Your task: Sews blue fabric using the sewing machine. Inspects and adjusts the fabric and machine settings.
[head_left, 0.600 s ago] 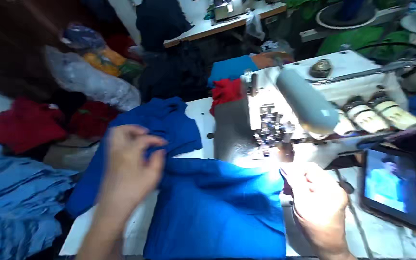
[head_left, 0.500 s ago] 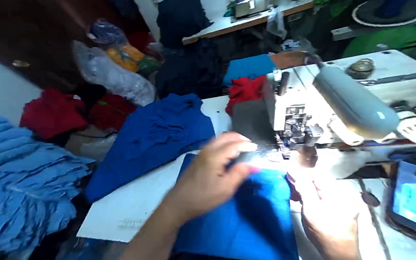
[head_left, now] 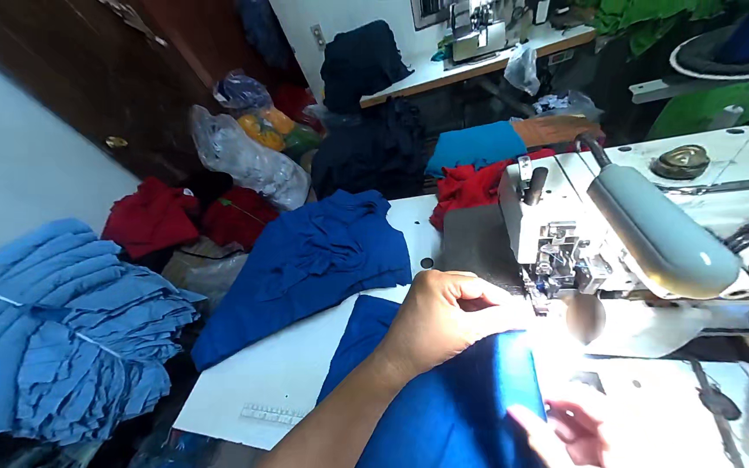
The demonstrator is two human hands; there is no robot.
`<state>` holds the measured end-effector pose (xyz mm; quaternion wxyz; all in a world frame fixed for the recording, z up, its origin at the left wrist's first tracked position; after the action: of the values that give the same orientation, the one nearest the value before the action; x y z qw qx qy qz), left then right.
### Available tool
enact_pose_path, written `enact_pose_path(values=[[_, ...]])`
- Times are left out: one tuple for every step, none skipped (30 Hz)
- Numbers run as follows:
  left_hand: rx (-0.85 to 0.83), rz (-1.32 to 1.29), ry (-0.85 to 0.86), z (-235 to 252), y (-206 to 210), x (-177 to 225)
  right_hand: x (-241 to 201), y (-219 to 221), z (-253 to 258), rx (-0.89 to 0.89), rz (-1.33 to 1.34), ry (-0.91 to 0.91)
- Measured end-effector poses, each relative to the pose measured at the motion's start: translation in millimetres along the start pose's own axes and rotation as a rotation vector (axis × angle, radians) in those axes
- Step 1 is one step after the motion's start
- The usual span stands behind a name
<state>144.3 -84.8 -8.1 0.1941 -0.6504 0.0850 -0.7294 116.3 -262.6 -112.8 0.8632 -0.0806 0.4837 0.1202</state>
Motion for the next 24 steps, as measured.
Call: enact_pose_path(values=[[0.013,-0.027,-0.024,-0.4,-1.7,-3.5,4.4,-0.4,-7.9,-0.033,-0.014,0.008],[0.023,-0.054,-0.033,-0.6,-2.1,-5.7,7.0,-1.9,-13.3,-0.065,-0.052,0.009],[0.031,-0.077,-0.023,-0.6,-1.9,-6.3,7.8,-4.1,-17.2,-0.090,-0.093,0.007],[0.034,-0.109,-0.001,-1.2,-0.8,-6.1,7.1,-6.9,-21.7,-0.097,-0.129,0.001],[0.036,-0.153,0.033,-2.2,0.8,-5.1,5.5,-10.4,-26.3,-0.088,-0.156,-0.013],[0.039,-0.185,0.067,-2.3,1.5,-3.3,3.9,-13.5,-28.7,-0.067,-0.174,-0.035],[0.032,-0.197,0.119,-0.9,0.6,-1.3,2.4,-16.3,-29.4,-0.046,-0.190,-0.057],[0.013,-0.180,0.196,0.6,-1.4,-1.6,0.7,-19.1,-30.5,-0.033,-0.211,-0.071],[-0.015,-0.135,0.295,2.5,-4.6,-5.7,-0.7,-21.8,-32.3,-0.028,-0.239,-0.076],[-0.021,-0.089,0.369,4.2,-8.0,-10.4,-1.9,-24.5,-33.8,-0.020,-0.272,-0.079],[-0.010,-0.056,0.400,5.2,-10.4,-13.1,-3.2,-27.3,-34.6,-0.010,-0.291,-0.076],[0.002,-0.043,0.397,5.2,-10.1,-10.3,-5.2,-30.0,-34.5,-0.003,-0.296,-0.069],[0.014,-0.033,0.381,4.9,-9.3,-4.0,-8.1,-32.7,-33.1,0.005,-0.288,-0.063],[0.016,-0.014,0.388,6.5,-10.2,3.8,-12.4,-34.8,-30.1,0.012,-0.270,-0.056],[-0.006,0.005,0.444,11.7,-15.4,9.0,-17.9,-36.8,-26.6,0.008,-0.248,-0.045],[-0.020,0.038,0.492,16.4,-19.7,15.1,-23.5,-37.9,-23.2,0.006,-0.230,-0.029],[-0.020,0.063,0.511,19.4,-21.8,22.1,-26.9,-37.7,-20.6,0.000,-0.212,-0.004],[-0.010,0.078,0.501,20.4,-20.3,28.5,-25.9,-36.4,-19.1,0.002,-0.185,0.022],[-0.003,0.088,0.487,20.2,-16.2,32.0,-21.1,-34.4,-18.9,0.013,-0.155,0.051],[-0.014,0.066,0.504,23.9,-15.3,27.3,-14.7,-32.4,-19.9,0.033,-0.126,0.075],[-0.031,0.056,0.526,27.0,-13.1,21.0,-9.5,-31.0,-21.2,0.047,-0.107,0.093],[-0.042,0.055,0.542,29.4,-11.1,15.8,-7.3,-30.4,-21.7,0.057,-0.098,0.101],[-0.045,0.059,0.545,31.0,-10.2,13.3,-8.4,-30.4,-21.9,0.058,-0.100,0.103],[-0.045,0.057,0.533,31.8,-10.7,13.3,-11.6,-31.0,-21.5,0.053,-0.103,0.101]])
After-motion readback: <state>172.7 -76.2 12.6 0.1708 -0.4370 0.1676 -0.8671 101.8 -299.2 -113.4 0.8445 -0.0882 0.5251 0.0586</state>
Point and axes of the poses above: each hand's wrist, its own z-axis towards the middle knuckle, its own y-axis out of the palm, x = y × z, the point moved 8 cm from there along z, towards the middle knuckle, and after that the axes turned 9 degrees about -y, right-handed, at the moved point
